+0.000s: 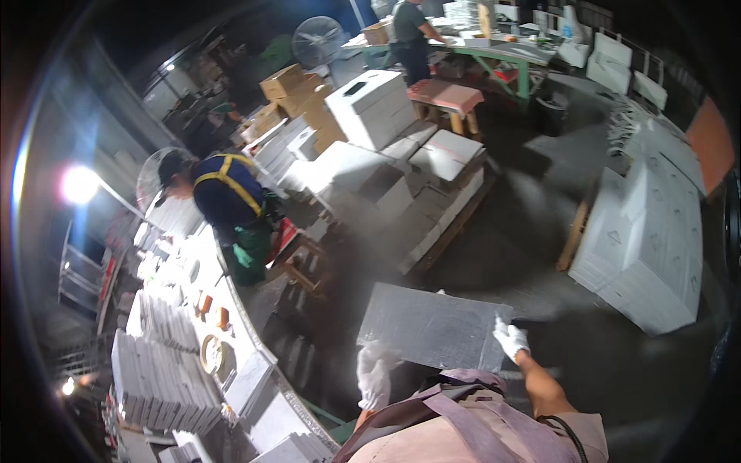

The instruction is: The person applies a white paste to the edges of rectangular stone tiles using a small tool, then spreads it evenly. They handle multiple tiles one at a time, occasionally moving to retrieve more tiles and returning to the workbench to continue the process.

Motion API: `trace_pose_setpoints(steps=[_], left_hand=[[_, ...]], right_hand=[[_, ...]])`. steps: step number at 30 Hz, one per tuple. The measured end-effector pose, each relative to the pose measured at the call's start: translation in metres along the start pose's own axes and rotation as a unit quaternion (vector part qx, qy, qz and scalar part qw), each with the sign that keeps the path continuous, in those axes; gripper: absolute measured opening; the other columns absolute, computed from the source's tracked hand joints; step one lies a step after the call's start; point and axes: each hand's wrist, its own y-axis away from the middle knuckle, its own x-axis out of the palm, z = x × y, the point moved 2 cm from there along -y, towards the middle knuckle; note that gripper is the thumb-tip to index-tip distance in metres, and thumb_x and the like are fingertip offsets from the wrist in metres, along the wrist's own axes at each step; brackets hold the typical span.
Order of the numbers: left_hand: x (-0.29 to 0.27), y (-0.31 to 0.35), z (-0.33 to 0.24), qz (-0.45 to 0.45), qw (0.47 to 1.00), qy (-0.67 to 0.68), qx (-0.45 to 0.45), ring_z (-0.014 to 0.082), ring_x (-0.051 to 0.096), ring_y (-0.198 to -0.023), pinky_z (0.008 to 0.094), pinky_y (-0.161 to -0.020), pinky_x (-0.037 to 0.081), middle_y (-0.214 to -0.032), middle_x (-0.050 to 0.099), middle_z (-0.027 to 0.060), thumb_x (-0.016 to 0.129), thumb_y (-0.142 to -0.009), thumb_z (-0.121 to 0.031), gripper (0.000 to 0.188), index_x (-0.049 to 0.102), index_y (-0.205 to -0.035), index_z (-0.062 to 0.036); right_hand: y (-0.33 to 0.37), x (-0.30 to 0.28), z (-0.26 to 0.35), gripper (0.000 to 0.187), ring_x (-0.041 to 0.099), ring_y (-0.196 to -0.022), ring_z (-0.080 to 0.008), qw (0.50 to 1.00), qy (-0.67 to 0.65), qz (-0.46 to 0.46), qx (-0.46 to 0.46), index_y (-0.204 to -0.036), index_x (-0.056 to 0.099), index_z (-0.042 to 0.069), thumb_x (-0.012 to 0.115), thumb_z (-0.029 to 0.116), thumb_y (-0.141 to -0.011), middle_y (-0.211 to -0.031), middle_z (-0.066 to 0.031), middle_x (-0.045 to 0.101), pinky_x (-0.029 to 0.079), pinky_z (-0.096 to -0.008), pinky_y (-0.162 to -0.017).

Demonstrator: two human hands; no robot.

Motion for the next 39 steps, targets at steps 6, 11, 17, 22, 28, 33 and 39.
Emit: trace_pose_setpoints(steps=[6, 11, 17, 22, 28, 33, 39], left_hand=[[0.012, -0.001, 0.009, 0.005, 0.998, -0.017, -0.068, 0.0317, 0.071, -0.104, 0.0433, -0.089, 0.062, -0.122, 0.065, 0.0179, 0.059, -0.099, 0.0, 0.044, 0.047, -0.14, 0.0002], [0.02, -0.001, 0.002, -0.014, 0.996, -0.026, -0.083, 0.0302, 0.072, -0.098, 0.0422, -0.086, 0.063, -0.117, 0.066, 0.0173, 0.065, -0.096, 0.0, 0.041, 0.05, -0.134, -0.0003], [0.027, -0.001, -0.005, -0.01, 0.996, -0.023, -0.082, 0.0316, 0.073, -0.1, 0.0425, -0.086, 0.063, -0.117, 0.067, 0.0185, 0.065, -0.095, 0.002, 0.041, 0.052, -0.134, 0.0002], [0.025, 0.003, -0.001, -0.006, 0.996, -0.015, -0.087, 0.0311, 0.073, -0.099, 0.0411, -0.085, 0.063, -0.116, 0.068, 0.0181, 0.066, -0.096, 0.001, 0.04, 0.052, -0.133, 0.0008], [0.027, 0.006, -0.002, -0.023, 0.994, -0.024, -0.104, 0.0305, 0.073, -0.098, 0.0404, -0.084, 0.063, -0.115, 0.068, 0.0178, 0.067, -0.095, 0.0, 0.04, 0.052, -0.132, 0.0023], [0.027, 0.007, -0.004, -0.019, 0.994, -0.053, -0.096, 0.0297, 0.074, -0.098, 0.0398, -0.084, 0.063, -0.113, 0.069, 0.0181, 0.068, -0.095, -0.001, 0.04, 0.051, -0.132, 0.0029], [0.028, 0.007, -0.001, -0.014, 0.995, -0.016, -0.1, 0.0287, 0.074, -0.096, 0.0391, -0.083, 0.063, -0.112, 0.069, 0.0194, 0.068, -0.095, 0.0, 0.04, 0.052, -0.131, 0.0036]], right_hand=[[0.001, -0.071, 0.064, 0.048, 0.068, -0.101, -0.0413, 0.996, 0.065, 0.047, -0.029, -0.101, 0.071, 0.005, 0.075, 0.049, -0.084, -0.108, -0.0214, 0.071, 0.053, -0.0491, -0.086], [-0.02, -0.077, 0.079, 0.06, 0.06, -0.126, -0.0385, 0.985, 0.15, 0.085, 0.017, -0.124, 0.068, 0.009, 0.069, 0.057, -0.088, -0.135, -0.0184, 0.063, 0.049, -0.0475, -0.105], [-0.038, -0.073, 0.087, 0.06, 0.061, -0.125, -0.0366, 0.983, 0.144, 0.115, -0.018, -0.124, 0.069, 0.009, 0.073, 0.054, -0.085, -0.134, -0.018, 0.064, 0.05, -0.0445, -0.104], [-0.046, -0.065, 0.077, 0.054, 0.063, -0.12, -0.0372, 0.98, 0.169, 0.098, -0.037, -0.111, 0.074, 0.01, 0.076, 0.055, -0.082, -0.132, -0.0183, 0.064, 0.052, -0.0461, -0.1], [-0.066, -0.055, 0.058, 0.062, 0.044, -0.143, -0.0377, 0.97, 0.203, 0.097, -0.09, -0.12, 0.074, 0.013, 0.071, 0.063, -0.084, -0.155, -0.0191, 0.048, 0.037, -0.0419, -0.118], [-0.088, -0.042, 0.049, 0.07, 0.042, -0.146, -0.0368, 0.956, 0.212, 0.186, -0.081, -0.132, 0.069, 0.015, 0.065, 0.068, -0.086, -0.159, -0.0188, 0.044, 0.035, -0.0412, -0.121], [-0.104, -0.028, 0.039, 0.069, 0.042, -0.146, -0.0345, 0.952, 0.22, 0.195, -0.086, -0.135, 0.068, 0.018, 0.06, 0.068, -0.089, -0.152, -0.0149, 0.054, 0.033, -0.0398, -0.122]])
